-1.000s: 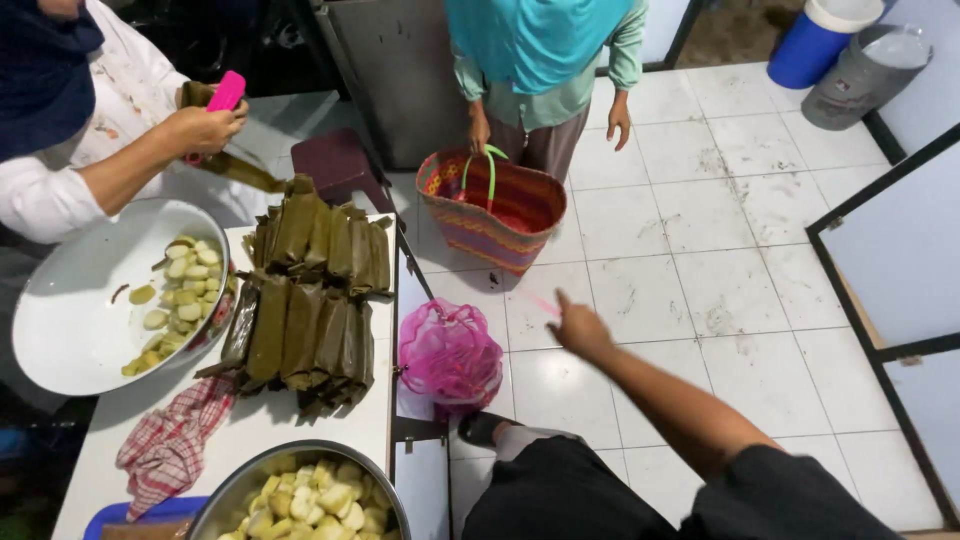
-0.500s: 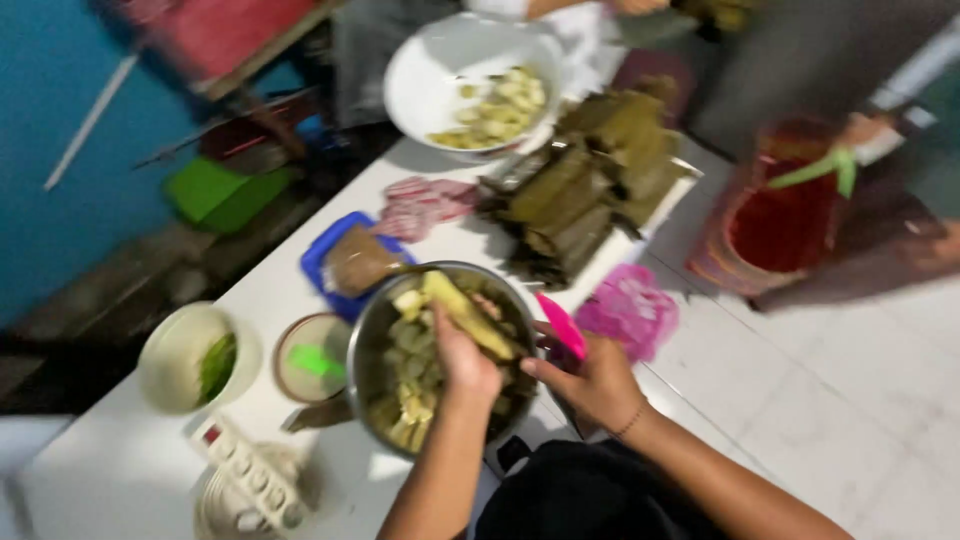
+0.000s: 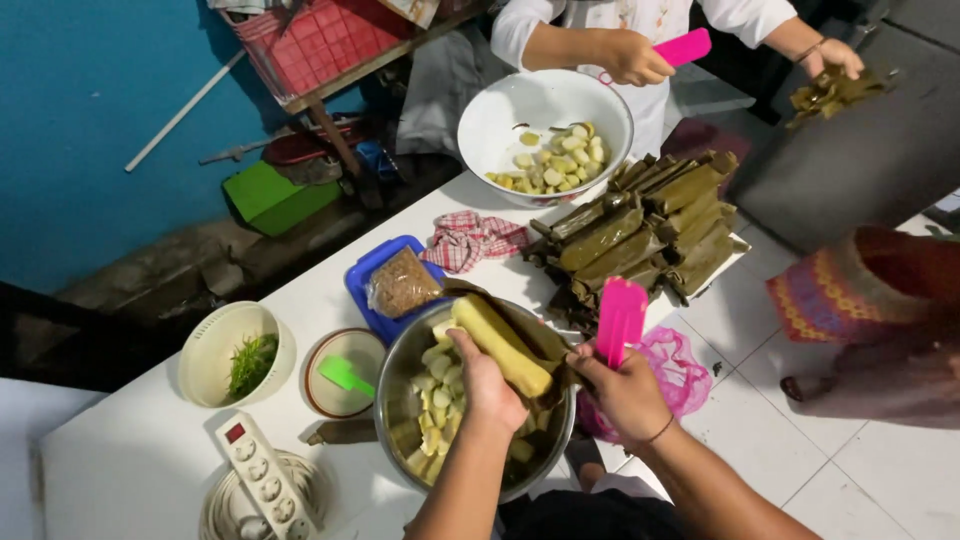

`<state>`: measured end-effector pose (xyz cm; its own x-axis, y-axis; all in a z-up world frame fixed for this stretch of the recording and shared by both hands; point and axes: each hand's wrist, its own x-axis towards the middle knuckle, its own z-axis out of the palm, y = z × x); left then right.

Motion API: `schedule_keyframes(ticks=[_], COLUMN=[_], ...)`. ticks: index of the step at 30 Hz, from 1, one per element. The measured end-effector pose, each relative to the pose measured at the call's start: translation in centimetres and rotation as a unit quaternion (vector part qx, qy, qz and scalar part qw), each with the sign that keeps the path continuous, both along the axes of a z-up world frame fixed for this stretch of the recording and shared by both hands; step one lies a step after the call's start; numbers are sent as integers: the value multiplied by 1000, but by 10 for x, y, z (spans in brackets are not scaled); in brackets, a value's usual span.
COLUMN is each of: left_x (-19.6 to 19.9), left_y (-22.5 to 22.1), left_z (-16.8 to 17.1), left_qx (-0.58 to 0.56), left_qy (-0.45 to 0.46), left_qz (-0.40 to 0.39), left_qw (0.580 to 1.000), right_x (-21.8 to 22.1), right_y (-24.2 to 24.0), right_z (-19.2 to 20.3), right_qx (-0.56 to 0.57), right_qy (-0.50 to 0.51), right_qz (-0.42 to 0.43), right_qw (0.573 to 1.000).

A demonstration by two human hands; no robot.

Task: Unwrapping food items from banana leaves and slicing them into a large metal bowl using a tool.

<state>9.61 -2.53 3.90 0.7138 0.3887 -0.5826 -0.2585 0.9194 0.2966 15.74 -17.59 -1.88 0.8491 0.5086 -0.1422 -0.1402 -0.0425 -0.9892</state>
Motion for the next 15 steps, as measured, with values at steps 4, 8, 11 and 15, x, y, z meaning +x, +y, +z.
schedule_keyframes(ticks=[4, 8, 11, 15], left_x=[4, 4, 4, 3], left_y=[7, 9, 9, 5], left_z=[0, 0, 25, 14], left_qx=[-11, -4, 55, 78], left_qy=[105, 89, 226, 242], left_qz=[-34, -20, -19, -30], left_qw=[994, 996, 972, 967], right_x=[8, 5, 7, 19], right_y=[11, 10, -2, 19], right_z=[13, 32, 8, 33], right_qx=[62, -116, -116, -42], right_qy=[323, 236, -224, -381], right_qz=[-100, -72, -159, 48], right_qw=[939, 962, 954, 922])
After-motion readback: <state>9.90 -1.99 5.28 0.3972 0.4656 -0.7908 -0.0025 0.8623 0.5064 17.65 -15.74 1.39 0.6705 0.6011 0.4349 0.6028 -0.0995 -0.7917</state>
